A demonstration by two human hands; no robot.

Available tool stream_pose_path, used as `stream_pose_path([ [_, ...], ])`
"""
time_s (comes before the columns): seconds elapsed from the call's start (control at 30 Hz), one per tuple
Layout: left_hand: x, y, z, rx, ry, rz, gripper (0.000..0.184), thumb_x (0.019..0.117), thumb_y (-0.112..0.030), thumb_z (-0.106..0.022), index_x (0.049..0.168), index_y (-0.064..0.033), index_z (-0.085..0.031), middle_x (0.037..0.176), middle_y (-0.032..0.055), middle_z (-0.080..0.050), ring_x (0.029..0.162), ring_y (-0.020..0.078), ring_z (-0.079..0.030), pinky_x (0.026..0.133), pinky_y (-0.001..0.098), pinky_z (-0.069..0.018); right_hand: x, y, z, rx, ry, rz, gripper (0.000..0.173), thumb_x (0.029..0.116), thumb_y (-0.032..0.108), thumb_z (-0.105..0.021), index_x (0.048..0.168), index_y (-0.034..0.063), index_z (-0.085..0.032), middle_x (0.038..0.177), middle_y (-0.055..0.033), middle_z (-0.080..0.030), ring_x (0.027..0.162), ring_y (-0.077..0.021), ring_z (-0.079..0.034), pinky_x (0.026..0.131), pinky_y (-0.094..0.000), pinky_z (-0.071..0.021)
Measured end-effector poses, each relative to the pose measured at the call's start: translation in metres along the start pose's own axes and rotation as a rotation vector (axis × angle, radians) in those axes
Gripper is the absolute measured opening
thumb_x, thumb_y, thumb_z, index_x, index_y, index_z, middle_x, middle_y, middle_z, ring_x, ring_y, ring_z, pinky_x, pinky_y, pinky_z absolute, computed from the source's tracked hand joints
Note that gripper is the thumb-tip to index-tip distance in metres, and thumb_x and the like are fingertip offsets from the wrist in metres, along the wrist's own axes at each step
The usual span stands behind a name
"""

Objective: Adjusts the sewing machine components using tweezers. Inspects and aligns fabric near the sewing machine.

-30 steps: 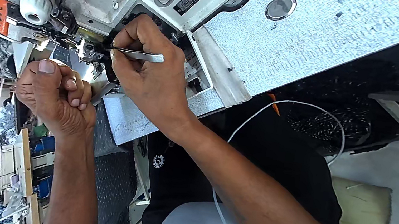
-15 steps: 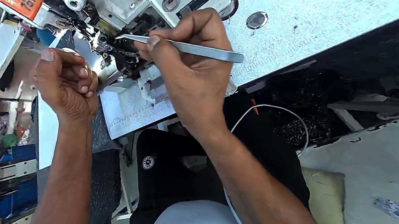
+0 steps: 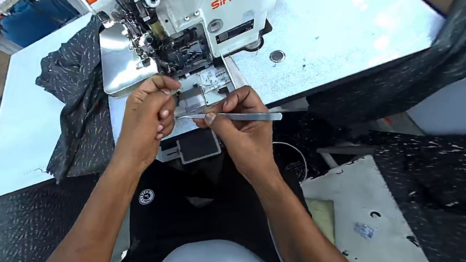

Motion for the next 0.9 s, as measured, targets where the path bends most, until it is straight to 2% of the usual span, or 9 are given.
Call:
stream_pose_path([
  [0.2, -0.016, -0.012, 0.010, 0.859, -0.016, -0.338, 0.027, 0.1032, -0.012, -0.043, 0.108, -0.0098, -0.070, 0.064, -0.0016, -0.053, 0.047, 0.0088, -0.044, 0.044, 0.0273, -0.0384, 0.007, 0.012, 0.017, -0.045, -0.053, 0.019, 0.016, 0.0991, 0.007, -0.040, 0.102, 0.0106, -0.056, 0.086, -0.0079, -0.074, 0.082, -0.0218, -0.075, 0.079, -0.0400, -0.0634],
  [0.27, -0.032, -0.009, -0.011, 0.930, 0.113, -0.403, 0.025, 0.1012, -0.010, -0.046, 0.106, -0.0068, -0.071, 0.066, 0.0015, -0.059, 0.049, 0.0117, -0.050, 0.046, 0.0332, -0.0456, 0.013, 0.013, 0.013, -0.164, -0.069, -0.052, 0.025, 0.0998, 0.009, -0.036, 0.104, 0.0087, -0.060, 0.078, -0.0012, -0.067, 0.063, -0.0106, -0.066, 0.060, -0.0283, -0.0592],
  [0.33, -0.057, -0.001, -0.042, 0.938, 0.315, -0.445, 0.021, 0.0983, -0.010, -0.051, 0.101, -0.0079, -0.072, 0.069, 0.0018, -0.063, 0.055, 0.0147, -0.059, 0.051, 0.0394, -0.0531, 0.017, 0.009, 0.000, -0.397, 0.034, -0.164, 0.032, 0.1003, 0.010, -0.039, 0.114, 0.0043, -0.067, 0.086, -0.0013, -0.072, 0.050, -0.0029, -0.048, 0.044, -0.0201, -0.0411],
  [0.4, -0.086, 0.013, -0.072, 0.920, 0.523, -0.509, 0.018, 0.0971, -0.012, -0.055, 0.096, -0.0122, -0.073, 0.074, -0.0004, -0.066, 0.063, 0.0143, -0.064, 0.056, 0.0392, -0.0572, 0.019, -0.001, -0.018, -0.580, 0.247, -0.280, 0.034, 0.1061, 0.016, -0.042, 0.125, 0.0056, -0.069, 0.093, -0.0002, -0.075, 0.050, -0.0036, -0.047, 0.044, -0.0222, -0.0387],
  [0.5, -0.115, 0.037, -0.086, 0.842, 0.715, -0.509, 0.021, 0.1009, -0.013, -0.049, 0.097, -0.0130, -0.070, 0.074, 0.0019, -0.065, 0.065, 0.0173, -0.065, 0.057, 0.0394, -0.0554, 0.013, -0.006, -0.034, -0.641, 0.385, -0.310, 0.029, 0.1067, 0.017, -0.053, 0.128, 0.0056, -0.070, 0.075, -0.0031, -0.068, 0.056, -0.0093, -0.057, 0.051, -0.0251, -0.0482],
  [0.63, -0.094, 0.053, -0.043, 0.715, 0.515, -0.250, 0.027, 0.1047, -0.014, -0.049, 0.117, -0.0113, -0.073, 0.095, 0.0040, -0.072, 0.081, 0.0168, -0.070, 0.074, 0.0416, -0.0607, 0.002, 0.009, -0.026, -0.588, 0.257, -0.137, 0.024, 0.0988, 0.002, -0.054, 0.110, 0.0025, -0.075, 0.073, -0.0005, -0.065, 0.052, -0.0043, -0.052, 0.047, -0.0186, -0.0436],
  [0.77, -0.055, 0.043, -0.006, 0.055, 0.258, 0.114, 0.041, 0.1106, -0.020, -0.038, 0.148, -0.0068, -0.049, 0.127, 0.0069, -0.068, 0.103, 0.0179, -0.069, 0.092, 0.0386, -0.0583, -0.028, 0.009, -0.021, -0.766, 0.234, 0.011, 0.021, 0.0933, 0.001, -0.053, 0.100, 0.0052, -0.072, 0.070, 0.0007, -0.063, 0.049, -0.0056, -0.050, 0.042, -0.0214, -0.0427],
  [0.83, -0.038, 0.034, -0.004, -0.345, 0.132, 0.175, 0.041, 0.1114, -0.021, -0.034, 0.145, -0.0055, -0.049, 0.121, 0.0102, -0.069, 0.098, 0.0199, -0.071, 0.091, 0.0388, -0.0591, -0.041, 0.002, -0.022, -0.874, 0.269, 0.071, 0.020, 0.0929, 0.002, -0.054, 0.099, 0.0057, -0.073, 0.073, 0.0005, -0.065, 0.051, -0.0063, -0.053, 0.045, -0.0241, -0.0465],
  [0.9, -0.024, 0.029, -0.003, -0.432, -0.011, 0.156, 0.032, 0.1116, -0.020, -0.039, 0.135, -0.0084, -0.059, 0.086, 0.0025, -0.064, 0.070, 0.0111, -0.065, 0.070, 0.0294, -0.0604, -0.049, 0.000, -0.023, -0.940, 0.286, 0.124, 0.020, 0.0929, 0.003, -0.056, 0.099, 0.0070, -0.074, 0.074, 0.0020, -0.066, 0.053, -0.0047, -0.054, 0.047, -0.0234, -0.0483],
])
Point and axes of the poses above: each hand's wrist, its own x-axis towards the middle knuckle, its own z-axis out of the back of the hand, y = z × x, the point moved 9 cm from there along x, towards the middle knuckle
